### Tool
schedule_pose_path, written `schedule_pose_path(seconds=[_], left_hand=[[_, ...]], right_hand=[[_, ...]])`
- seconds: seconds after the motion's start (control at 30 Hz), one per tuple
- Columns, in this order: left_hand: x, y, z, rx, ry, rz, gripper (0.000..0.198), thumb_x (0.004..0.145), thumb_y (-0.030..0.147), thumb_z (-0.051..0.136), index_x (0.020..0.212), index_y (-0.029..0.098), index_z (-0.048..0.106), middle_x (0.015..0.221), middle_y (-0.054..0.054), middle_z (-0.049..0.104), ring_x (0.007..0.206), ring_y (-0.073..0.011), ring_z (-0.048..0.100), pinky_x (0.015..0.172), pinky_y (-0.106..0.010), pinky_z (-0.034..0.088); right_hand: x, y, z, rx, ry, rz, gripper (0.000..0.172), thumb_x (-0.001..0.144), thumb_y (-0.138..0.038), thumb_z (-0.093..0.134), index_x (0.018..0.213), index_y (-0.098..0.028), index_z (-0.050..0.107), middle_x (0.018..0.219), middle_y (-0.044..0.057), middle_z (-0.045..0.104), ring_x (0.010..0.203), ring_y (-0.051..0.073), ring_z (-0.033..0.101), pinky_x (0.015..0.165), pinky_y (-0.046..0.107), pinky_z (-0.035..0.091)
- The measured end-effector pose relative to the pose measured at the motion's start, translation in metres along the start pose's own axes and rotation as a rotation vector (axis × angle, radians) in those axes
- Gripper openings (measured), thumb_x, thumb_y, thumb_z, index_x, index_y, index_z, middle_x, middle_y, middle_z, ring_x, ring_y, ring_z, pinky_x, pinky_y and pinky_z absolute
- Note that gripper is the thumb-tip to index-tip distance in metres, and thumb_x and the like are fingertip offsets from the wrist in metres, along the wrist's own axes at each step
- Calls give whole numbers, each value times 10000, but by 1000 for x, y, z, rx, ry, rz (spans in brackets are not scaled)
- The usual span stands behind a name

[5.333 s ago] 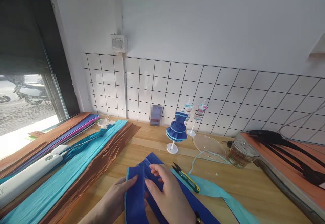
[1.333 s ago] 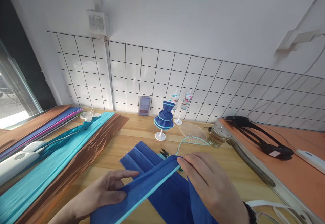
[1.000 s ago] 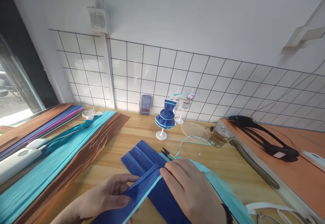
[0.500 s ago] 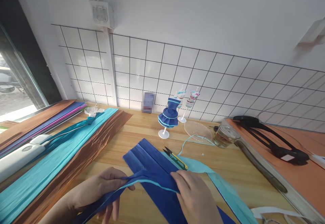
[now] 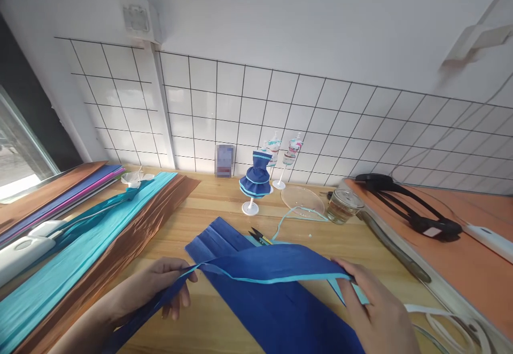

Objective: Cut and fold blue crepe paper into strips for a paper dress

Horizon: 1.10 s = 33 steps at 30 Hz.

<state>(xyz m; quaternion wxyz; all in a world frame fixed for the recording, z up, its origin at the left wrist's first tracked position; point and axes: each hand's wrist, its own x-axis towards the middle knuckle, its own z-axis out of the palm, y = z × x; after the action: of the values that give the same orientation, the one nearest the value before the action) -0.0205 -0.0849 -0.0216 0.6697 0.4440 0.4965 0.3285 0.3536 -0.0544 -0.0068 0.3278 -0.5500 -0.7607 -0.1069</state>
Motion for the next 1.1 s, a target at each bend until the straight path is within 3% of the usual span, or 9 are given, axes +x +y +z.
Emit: schedule_pose_path(seconds=[0.13, 0.3, 0.4, 0.5, 0.6, 0.73, 0.9, 1.0, 1.1], left_hand=[[0, -3, -2, 65, -74, -29, 327, 727, 463, 615, 748, 141, 563, 568, -30, 651, 395, -99, 526, 426, -208, 366], [-4, -5, 5, 291, -228, -89, 381, 662, 512, 662, 640, 149, 549, 499, 48, 463, 428, -53, 343, 416, -197, 203], [-5, -7, 7, 397, -247, -46, 411, 653, 530, 664, 565, 159, 511, 507, 62, 365, 487, -61, 276, 441, -219, 172], [-5, -7, 6, 407, -249, -65, 415, 677, 555, 631, 576, 161, 546, 499, 59, 382, 481, -71, 299, 448, -217, 235], [-6, -4, 4, 298, -169, -56, 396, 688, 551, 630, 636, 160, 591, 531, 42, 496, 501, -83, 403, 488, -206, 335], [-15, 0, -2, -25, -74, -57, 399, 628, 554, 687, 608, 167, 594, 542, -15, 631, 481, -139, 550, 486, -244, 415], [-31, 5, -11, -350, 128, 289, 325, 520, 543, 748, 522, 231, 657, 506, -23, 650, 494, -183, 585, 530, -298, 469], [-32, 11, -11, -493, 335, 347, 292, 479, 537, 761, 623, 288, 714, 702, -23, 725, 751, -256, 645, 731, -359, 522], [-26, 16, -10, -585, 425, 464, 307, 600, 531, 670, 794, 299, 726, 902, -28, 733, 1074, -319, 557, 908, -460, 466]], right_hand=[[1, 21, 10, 72, -9, 11, 193, 860, -311, 457, 979, -254, 597, 867, 22, 714, 696, 185, 691, 455, 225, 528], [12, 53, 18, 21, -79, -89, 254, 864, -264, 435, 1060, -232, 593, 1008, 52, 659, 902, 220, 645, 758, 353, 545], [19, 60, 18, -20, -88, -179, 257, 860, -222, 445, 1058, -227, 609, 1009, 65, 630, 906, 225, 624, 778, 385, 530], [22, 57, 18, -8, -84, -111, 269, 864, -193, 425, 1056, -219, 612, 1023, 74, 609, 930, 224, 606, 792, 394, 521], [23, 50, 21, 50, -104, -4, 272, 875, -201, 402, 1065, -204, 598, 1050, 85, 600, 945, 219, 605, 800, 385, 520], [19, 38, 27, 94, -161, 35, 282, 887, -240, 399, 1104, -184, 570, 1068, 94, 625, 940, 205, 623, 801, 354, 525], [3, 20, 36, 151, -328, 78, 289, 826, -291, 518, 1088, -184, 572, 805, 28, 684, 588, 148, 647, 552, 242, 536], [-6, 13, 36, 168, -471, 100, 261, 762, -242, 563, 1019, -213, 596, 772, 9, 674, 631, 165, 643, 584, 260, 516], [-7, 7, 34, 170, -643, 137, 90, 744, -198, 542, 807, -221, 602, 752, -3, 659, 692, 173, 629, 629, 263, 484]])
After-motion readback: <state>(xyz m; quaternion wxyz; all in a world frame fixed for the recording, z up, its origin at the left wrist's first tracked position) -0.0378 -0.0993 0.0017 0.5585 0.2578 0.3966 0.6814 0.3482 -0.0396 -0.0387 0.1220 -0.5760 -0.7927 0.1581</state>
